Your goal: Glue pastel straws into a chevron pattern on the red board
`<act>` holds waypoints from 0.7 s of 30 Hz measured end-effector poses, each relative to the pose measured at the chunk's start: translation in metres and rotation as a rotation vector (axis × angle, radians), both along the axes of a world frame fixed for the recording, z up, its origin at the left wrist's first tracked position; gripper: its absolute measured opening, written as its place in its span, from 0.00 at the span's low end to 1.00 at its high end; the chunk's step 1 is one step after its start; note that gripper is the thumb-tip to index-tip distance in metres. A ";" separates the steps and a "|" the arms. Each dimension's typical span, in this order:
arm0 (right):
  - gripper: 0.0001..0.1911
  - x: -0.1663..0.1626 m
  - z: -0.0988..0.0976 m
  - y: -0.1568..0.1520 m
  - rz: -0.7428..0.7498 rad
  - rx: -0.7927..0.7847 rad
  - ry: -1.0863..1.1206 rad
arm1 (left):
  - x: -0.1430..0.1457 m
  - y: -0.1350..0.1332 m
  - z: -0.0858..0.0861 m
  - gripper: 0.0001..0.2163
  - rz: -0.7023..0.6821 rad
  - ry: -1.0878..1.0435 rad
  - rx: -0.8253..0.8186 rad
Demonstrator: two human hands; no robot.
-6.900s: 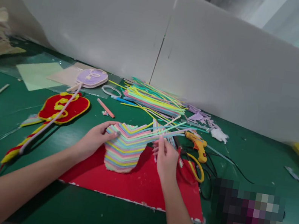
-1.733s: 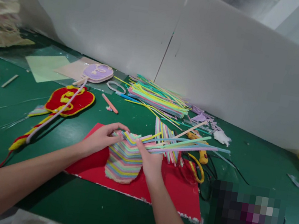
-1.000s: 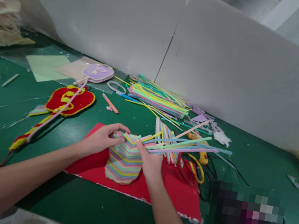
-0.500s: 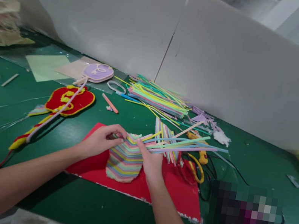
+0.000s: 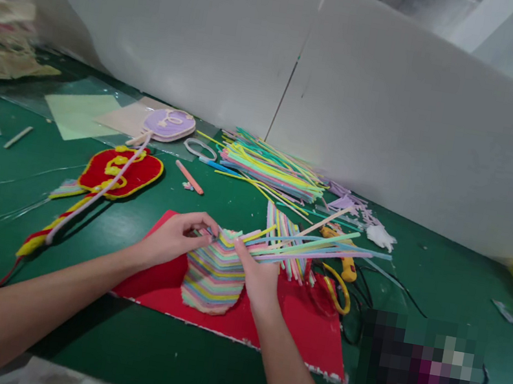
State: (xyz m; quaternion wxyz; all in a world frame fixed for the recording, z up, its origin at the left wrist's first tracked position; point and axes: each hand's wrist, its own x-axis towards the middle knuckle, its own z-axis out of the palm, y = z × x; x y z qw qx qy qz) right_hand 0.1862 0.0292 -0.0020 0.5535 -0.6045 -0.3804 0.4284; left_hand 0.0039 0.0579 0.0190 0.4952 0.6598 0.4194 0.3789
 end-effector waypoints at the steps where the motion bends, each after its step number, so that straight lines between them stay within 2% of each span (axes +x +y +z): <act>1: 0.28 0.000 -0.001 0.000 0.001 0.001 -0.003 | 0.000 0.000 0.000 0.06 -0.001 0.004 -0.004; 9: 0.24 0.000 -0.001 0.001 0.019 0.032 -0.038 | 0.002 0.001 -0.003 0.06 -0.002 -0.008 0.002; 14: 0.23 -0.001 -0.002 -0.001 0.012 0.011 -0.068 | 0.002 0.001 -0.003 0.09 0.043 -0.071 -0.071; 18: 0.21 0.004 -0.004 0.000 0.066 0.032 -0.005 | 0.000 0.003 -0.003 0.12 0.064 -0.052 -0.080; 21: 0.19 0.011 -0.003 0.003 0.095 0.096 0.043 | -0.002 0.006 -0.003 0.16 0.129 -0.039 -0.081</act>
